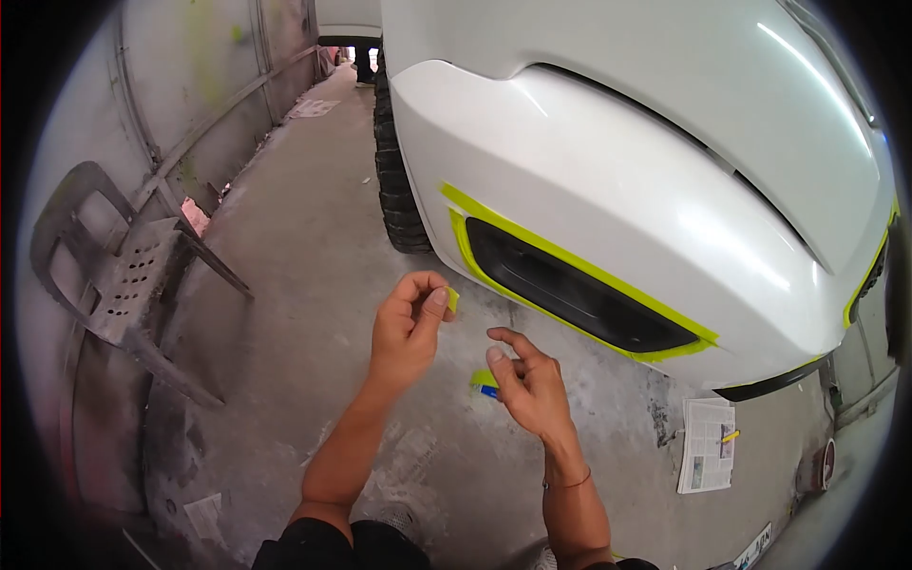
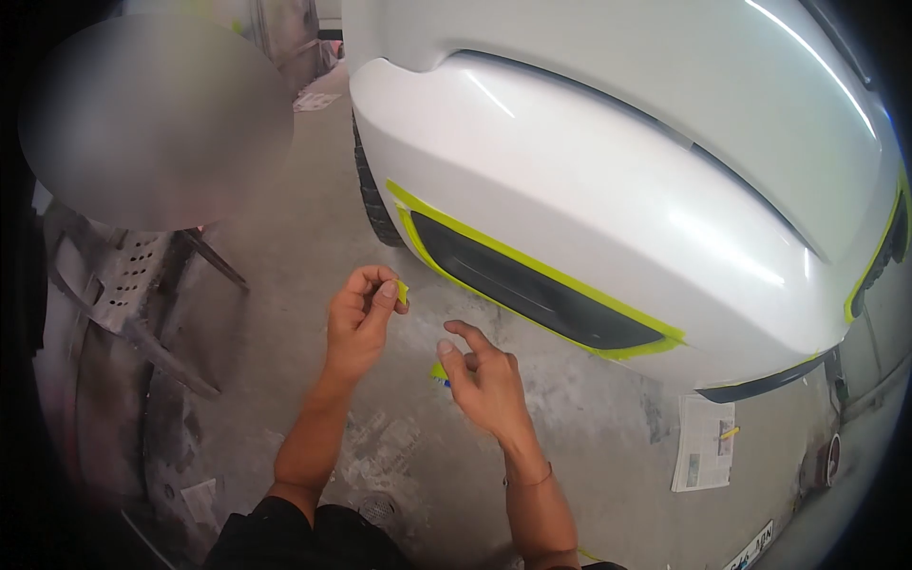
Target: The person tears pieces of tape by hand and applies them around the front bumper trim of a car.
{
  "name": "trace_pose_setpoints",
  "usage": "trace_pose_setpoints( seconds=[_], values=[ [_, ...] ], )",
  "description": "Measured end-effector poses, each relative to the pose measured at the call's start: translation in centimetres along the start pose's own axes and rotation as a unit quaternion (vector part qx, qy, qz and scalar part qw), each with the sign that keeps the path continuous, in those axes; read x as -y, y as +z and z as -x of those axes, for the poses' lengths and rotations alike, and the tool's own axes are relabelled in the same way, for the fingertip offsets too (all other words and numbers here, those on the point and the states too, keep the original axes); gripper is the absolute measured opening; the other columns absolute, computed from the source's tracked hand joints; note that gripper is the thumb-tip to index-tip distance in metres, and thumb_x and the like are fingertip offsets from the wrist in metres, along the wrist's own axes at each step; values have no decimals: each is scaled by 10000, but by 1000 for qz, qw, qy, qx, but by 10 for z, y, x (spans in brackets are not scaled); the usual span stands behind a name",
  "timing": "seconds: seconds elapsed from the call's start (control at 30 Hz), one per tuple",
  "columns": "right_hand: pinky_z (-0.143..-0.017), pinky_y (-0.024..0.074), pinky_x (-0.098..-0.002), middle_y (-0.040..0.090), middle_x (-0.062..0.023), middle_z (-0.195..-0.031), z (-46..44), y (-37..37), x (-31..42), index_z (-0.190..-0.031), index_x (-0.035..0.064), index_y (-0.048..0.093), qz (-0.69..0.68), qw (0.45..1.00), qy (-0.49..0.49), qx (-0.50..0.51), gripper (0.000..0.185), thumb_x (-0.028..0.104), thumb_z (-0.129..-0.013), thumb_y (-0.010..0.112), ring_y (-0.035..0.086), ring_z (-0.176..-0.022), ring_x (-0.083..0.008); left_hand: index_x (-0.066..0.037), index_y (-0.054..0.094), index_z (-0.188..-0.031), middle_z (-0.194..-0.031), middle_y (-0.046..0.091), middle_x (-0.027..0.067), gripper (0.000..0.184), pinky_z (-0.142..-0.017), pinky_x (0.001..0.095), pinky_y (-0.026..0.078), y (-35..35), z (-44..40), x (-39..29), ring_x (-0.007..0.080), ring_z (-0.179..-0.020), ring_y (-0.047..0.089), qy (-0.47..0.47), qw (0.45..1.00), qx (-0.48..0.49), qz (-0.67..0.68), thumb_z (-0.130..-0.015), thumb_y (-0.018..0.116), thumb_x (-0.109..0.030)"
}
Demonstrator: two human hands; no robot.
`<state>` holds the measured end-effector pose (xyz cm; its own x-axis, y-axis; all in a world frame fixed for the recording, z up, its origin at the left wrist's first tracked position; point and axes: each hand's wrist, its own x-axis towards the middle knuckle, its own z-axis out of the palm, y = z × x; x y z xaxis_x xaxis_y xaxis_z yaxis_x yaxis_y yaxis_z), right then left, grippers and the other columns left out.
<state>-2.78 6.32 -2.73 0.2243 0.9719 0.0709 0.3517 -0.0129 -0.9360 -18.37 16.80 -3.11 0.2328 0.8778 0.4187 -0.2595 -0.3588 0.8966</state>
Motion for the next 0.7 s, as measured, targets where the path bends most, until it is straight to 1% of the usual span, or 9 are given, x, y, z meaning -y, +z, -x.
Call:
trace_pose_setpoints(
  seconds=[0.1, 0.17, 0.27, 0.33, 0.43, 0.53, 0.6, 0.67, 0.7],
  values=[
    [-699, 534, -337, 709, -175, -705, -8, 1, 7, -1258, 74, 650, 33, 999, 1, 1, 385, 314, -958, 632, 731, -714, -265, -11, 618, -1078, -906, 613, -7, 128, -722, 215, 457, 8, -9, 9, 70, -774, 549, 8, 999, -13, -29, -1011, 601, -119],
    [-608, 464, -260, 617, -43, -610, -5, 3, 9, -1188, 36, 680, 20, 998, -53, -20, 332, 282, -966, 658, 550, -605, -87, 1, 610, -1084, -886, 617, -3, 137, -720, 217, 461, 11, -14, 7, 68, -765, 553, 19, 998, -10, -57, -1011, 600, -114],
    [-630, 472, -262, 626, -51, -622, 2, 2, 0, -1148, 26, 698, 18, 997, -63, -31, 310, 270, -958, 675, 551, -626, -83, 25, 527, -1209, -857, 648, 27, 254, -733, 228, 479, 17, -13, -3, 81, -766, 585, 33, 989, 11, -144, -997, 613, -83],
    [-636, 470, -260, 626, -49, -621, 6, 0, -2, -1140, 28, 704, 16, 998, -51, -37, 301, 264, -953, 683, 545, -625, -81, 26, 409, -1309, -865, 677, 70, 410, -756, 243, 491, 23, -10, -3, 105, -782, 619, 84, 983, -45, -156, -976, 633, -59],
    [-643, 466, -258, 624, -42, -618, 13, -3, -3, -1133, 34, 712, 19, 998, -36, -46, 290, 257, -949, 692, 533, -622, -75, 17, 355, -1328, -886, 695, 91, 473, -769, 251, 493, 16, -15, 3, 119, -806, 632, 80, 979, -50, -183, -965, 649, -61],
    [-636, 457, -256, 621, -33, -615, 17, -5, -6, -1132, 38, 715, 26, 998, -30, -54, 287, 257, -949, 695, 524, -617, -70, 13, 381, -1292, -898, 706, 89, 428, -758, 244, 490, 13, -19, -4, 118, -809, 633, 71, 980, 6, -187, -965, 647, -59],
    [-628, 453, -255, 620, -29, -614, 18, -8, -7, -1130, 40, 717, 25, 998, -28, -59, 285, 259, -949, 696, 520, -614, -67, 10, 391, -1287, -897, 711, 87, 425, -727, 238, 490, 16, -24, -3, 114, -812, 633, 73, 983, -1, -170, -957, 652, -54],
    [-735, 539, -317, 735, -149, -769, 21, -12, -3, -1125, 56, 717, 26, 998, 13, -59, 298, 285, -934, 696, 734, -756, -212, 6, 400, -1281, -897, 716, 86, 423, -697, 232, 490, 18, -27, -4, 111, -816, 634, 74, 985, -8, -153, -950, 657, -49],
    [-735, 539, -317, 735, -149, -769, 21, -14, -2, -1125, 56, 717, 25, 998, 13, -60, 298, 285, -934, 696, 734, -756, -212, 2, 418, -1267, -892, 718, 81, 415, -664, 228, 486, 19, -28, -8, 107, -816, 636, 41, 982, -16, -183, -937, 665, -46]
  ],
)
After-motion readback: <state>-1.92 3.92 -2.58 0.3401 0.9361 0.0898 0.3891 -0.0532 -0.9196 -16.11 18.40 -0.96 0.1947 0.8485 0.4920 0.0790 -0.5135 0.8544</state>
